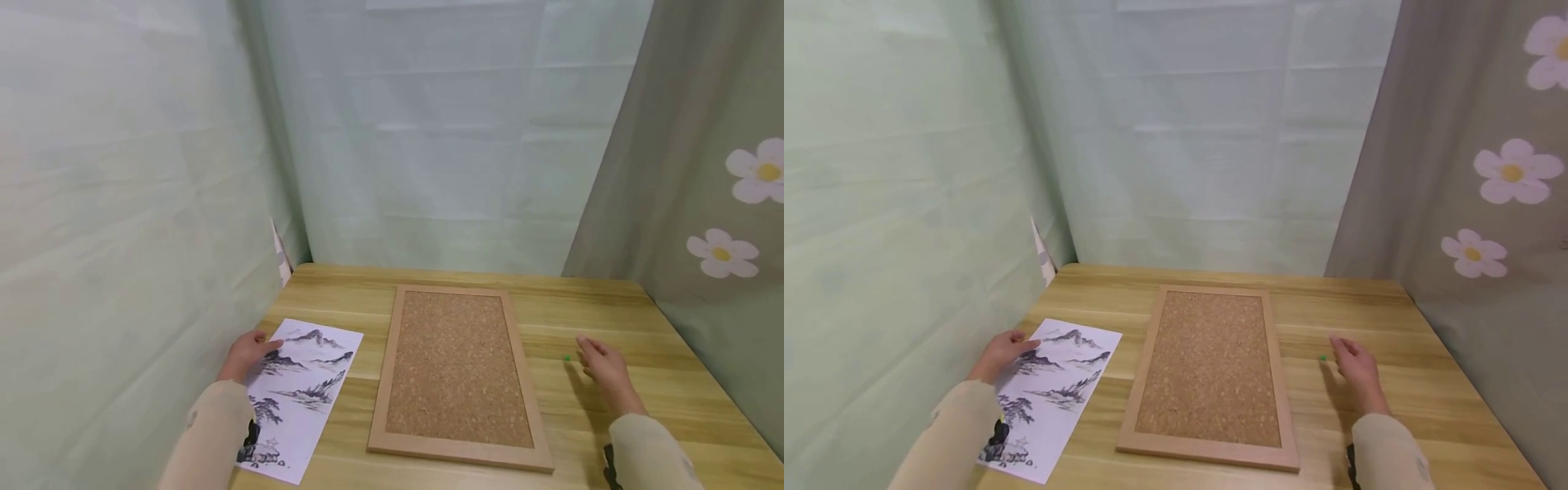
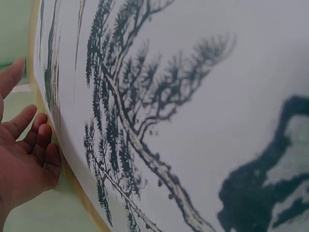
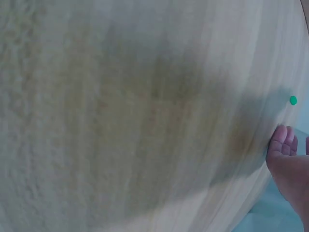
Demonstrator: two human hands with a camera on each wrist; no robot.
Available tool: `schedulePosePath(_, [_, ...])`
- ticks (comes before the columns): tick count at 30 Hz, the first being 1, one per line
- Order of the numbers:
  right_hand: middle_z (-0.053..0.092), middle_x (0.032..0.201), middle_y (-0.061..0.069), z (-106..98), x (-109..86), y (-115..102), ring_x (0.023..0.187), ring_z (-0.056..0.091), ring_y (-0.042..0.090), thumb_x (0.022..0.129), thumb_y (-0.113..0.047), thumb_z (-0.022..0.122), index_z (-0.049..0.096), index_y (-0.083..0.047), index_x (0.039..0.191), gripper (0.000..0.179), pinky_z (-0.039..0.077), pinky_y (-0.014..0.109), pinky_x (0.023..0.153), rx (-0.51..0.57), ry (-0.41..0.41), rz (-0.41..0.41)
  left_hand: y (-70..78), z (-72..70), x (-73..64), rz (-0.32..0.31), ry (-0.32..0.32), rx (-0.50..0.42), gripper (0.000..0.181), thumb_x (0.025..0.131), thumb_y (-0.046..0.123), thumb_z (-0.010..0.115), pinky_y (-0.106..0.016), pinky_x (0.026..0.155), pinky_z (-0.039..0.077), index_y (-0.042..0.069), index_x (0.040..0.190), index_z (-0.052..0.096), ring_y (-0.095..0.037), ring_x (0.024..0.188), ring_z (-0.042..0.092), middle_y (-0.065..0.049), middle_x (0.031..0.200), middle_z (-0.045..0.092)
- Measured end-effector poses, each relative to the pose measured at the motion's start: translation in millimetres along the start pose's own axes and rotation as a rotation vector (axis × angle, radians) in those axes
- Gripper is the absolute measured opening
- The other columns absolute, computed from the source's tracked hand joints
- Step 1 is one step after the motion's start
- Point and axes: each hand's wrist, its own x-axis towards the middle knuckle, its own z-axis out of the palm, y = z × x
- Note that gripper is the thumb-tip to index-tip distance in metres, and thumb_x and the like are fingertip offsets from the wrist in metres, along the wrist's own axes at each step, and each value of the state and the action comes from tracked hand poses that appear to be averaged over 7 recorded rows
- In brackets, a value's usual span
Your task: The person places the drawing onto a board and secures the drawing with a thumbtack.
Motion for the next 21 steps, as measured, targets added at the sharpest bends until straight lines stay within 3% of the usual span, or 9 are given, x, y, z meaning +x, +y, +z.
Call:
schedulePosePath(9, [0.018, 0.156, 0.034, -1, -0.2, 12, 0.141, 0.023, 0.048, 0.099, -0.064, 0.035, 0.013, 0.008, 0.155, 0.094, 0.024, 0.054, 0.114, 0.002, 0.012, 0.036, -1.2, 5.8, 9.4, -0.063, -0.001, -0.071, 0.070, 0.093, 0.026, 0.067, -0.057, 0.108, 0.032, -0.020, 0.137, 0.038, -0.052, 0.130, 0.038, -0.040, 0.141, 0.038])
schedulePosePath(17, [0.028, 0.153, 0.032, 7, 2.8, 18, 0.136, 0.034, 0.044, 0.103, -0.044, 0.047, 0.026, 0.009, 0.151, 0.075, 0.033, 0.050, 0.110, -0.056, 0.076, -0.018, -3.7, 8.2, 7.3, -0.122, 0.022, -0.138, 0.062, 0.094, 0.019, 0.066, -0.057, 0.109, 0.031, -0.018, 0.136, 0.040, -0.051, 0.127, 0.039, -0.038, 0.140, 0.039])
schedulePosePath(21, [0.029, 0.152, 0.032, 10, 3.1, 21, 0.138, 0.032, 0.044, 0.104, -0.034, 0.051, 0.028, 0.010, 0.150, 0.068, 0.031, 0.051, 0.111, -0.050, 0.097, -0.023, -4.3, 11.3, 8.0, -0.126, 0.045, -0.110, 0.059, 0.093, 0.018, 0.067, -0.057, 0.108, 0.032, -0.017, 0.134, 0.043, -0.050, 0.125, 0.042, -0.037, 0.138, 0.042])
